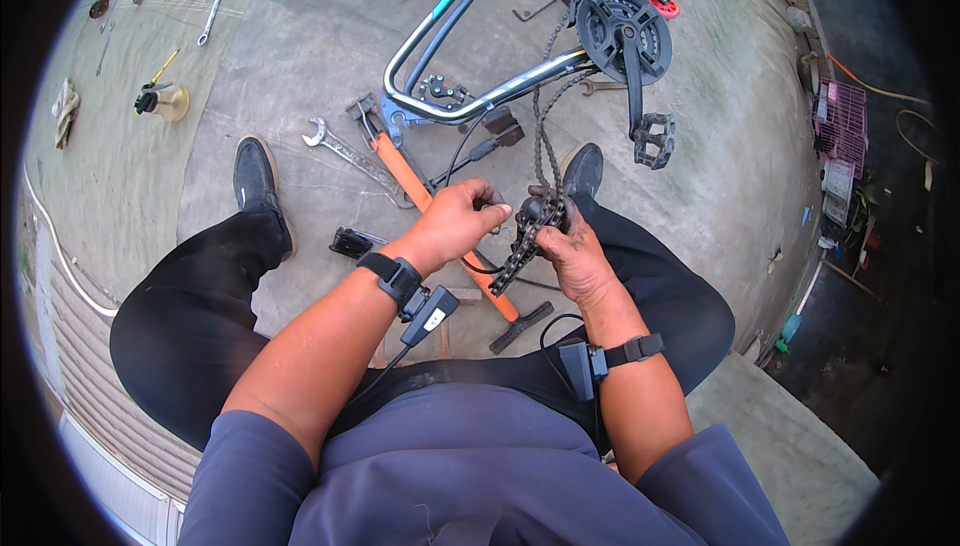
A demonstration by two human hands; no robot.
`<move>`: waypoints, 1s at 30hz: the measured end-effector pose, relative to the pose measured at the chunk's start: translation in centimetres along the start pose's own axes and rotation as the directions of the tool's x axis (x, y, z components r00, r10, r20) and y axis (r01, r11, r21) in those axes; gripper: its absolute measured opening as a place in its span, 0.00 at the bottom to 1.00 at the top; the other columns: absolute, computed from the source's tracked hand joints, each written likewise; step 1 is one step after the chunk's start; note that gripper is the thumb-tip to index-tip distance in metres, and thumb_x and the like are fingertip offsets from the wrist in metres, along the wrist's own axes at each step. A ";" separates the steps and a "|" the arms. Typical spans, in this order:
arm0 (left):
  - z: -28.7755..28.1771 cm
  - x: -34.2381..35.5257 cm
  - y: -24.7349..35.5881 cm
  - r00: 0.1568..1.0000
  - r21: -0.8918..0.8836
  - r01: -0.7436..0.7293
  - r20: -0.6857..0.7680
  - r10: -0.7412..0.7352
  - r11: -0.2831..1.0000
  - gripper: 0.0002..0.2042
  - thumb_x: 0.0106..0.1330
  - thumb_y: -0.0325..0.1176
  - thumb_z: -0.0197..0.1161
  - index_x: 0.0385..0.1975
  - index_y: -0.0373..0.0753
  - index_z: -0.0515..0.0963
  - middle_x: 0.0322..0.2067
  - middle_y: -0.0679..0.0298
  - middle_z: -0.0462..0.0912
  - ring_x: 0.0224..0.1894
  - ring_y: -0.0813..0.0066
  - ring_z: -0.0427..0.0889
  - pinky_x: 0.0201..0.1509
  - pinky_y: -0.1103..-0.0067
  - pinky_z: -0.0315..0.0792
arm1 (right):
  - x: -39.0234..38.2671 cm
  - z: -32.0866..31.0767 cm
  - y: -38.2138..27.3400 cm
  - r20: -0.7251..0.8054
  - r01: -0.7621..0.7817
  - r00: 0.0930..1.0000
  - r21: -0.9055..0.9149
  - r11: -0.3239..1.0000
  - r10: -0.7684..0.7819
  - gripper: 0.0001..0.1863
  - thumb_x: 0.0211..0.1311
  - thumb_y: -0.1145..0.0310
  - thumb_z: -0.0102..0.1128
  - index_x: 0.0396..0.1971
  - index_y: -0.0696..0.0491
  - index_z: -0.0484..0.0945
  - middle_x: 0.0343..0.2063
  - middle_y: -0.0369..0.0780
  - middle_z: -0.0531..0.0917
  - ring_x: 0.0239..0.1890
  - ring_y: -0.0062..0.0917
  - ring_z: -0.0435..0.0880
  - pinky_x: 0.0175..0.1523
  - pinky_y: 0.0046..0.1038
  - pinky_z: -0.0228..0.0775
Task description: The person sits on the ground and works on a bicycle derailleur, manipulating the chain and derailleur cage with both hands. They adjust the chain position and appear to be tightening or aligning components of the derailleur mechanism.
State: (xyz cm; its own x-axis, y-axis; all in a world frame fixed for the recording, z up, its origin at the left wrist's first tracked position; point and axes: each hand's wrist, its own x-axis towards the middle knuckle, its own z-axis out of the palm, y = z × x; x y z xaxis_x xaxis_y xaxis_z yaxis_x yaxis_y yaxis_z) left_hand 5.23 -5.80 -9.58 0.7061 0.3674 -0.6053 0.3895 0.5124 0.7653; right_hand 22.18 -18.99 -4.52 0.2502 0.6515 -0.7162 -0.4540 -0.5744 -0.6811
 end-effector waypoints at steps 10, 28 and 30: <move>-0.7 0.2 1.5 0.965 0.186 -0.209 -0.121 0.233 0.960 0.11 0.62 0.36 0.67 0.36 0.33 0.82 0.31 0.60 0.82 0.34 0.68 0.81 0.41 0.72 0.76 | 0.0 0.2 -0.4 -0.002 -0.050 0.999 0.000 0.999 0.050 0.30 0.63 0.71 0.65 0.65 0.54 0.69 0.43 0.33 0.81 0.44 0.15 0.80 0.52 0.21 0.73; 0.1 0.5 1.1 0.922 0.476 -0.374 0.101 0.373 0.796 0.10 0.57 0.34 0.67 0.35 0.35 0.85 0.29 0.51 0.83 0.34 0.52 0.83 0.40 0.64 0.77 | 0.2 -0.5 -0.1 0.019 -0.066 0.998 0.001 0.998 0.066 0.33 0.60 0.65 0.70 0.65 0.51 0.70 0.47 0.32 0.81 0.47 0.17 0.78 0.52 0.24 0.72; 0.1 0.6 1.2 0.934 0.494 -0.347 0.109 0.339 0.797 0.11 0.57 0.34 0.66 0.34 0.34 0.85 0.29 0.50 0.83 0.35 0.51 0.83 0.40 0.64 0.77 | 0.1 -0.3 -0.2 0.021 -0.057 0.998 0.013 0.998 0.056 0.30 0.63 0.69 0.66 0.65 0.53 0.70 0.45 0.31 0.81 0.44 0.14 0.78 0.50 0.21 0.72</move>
State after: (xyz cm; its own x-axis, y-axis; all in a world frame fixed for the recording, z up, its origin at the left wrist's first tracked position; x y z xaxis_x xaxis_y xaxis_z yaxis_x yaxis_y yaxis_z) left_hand 6.20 -5.08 -8.99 0.8565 0.4324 -0.2818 0.3571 -0.1024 0.9284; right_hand 22.53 -18.95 -4.51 0.2061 0.6283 -0.7502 -0.4785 -0.6040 -0.6374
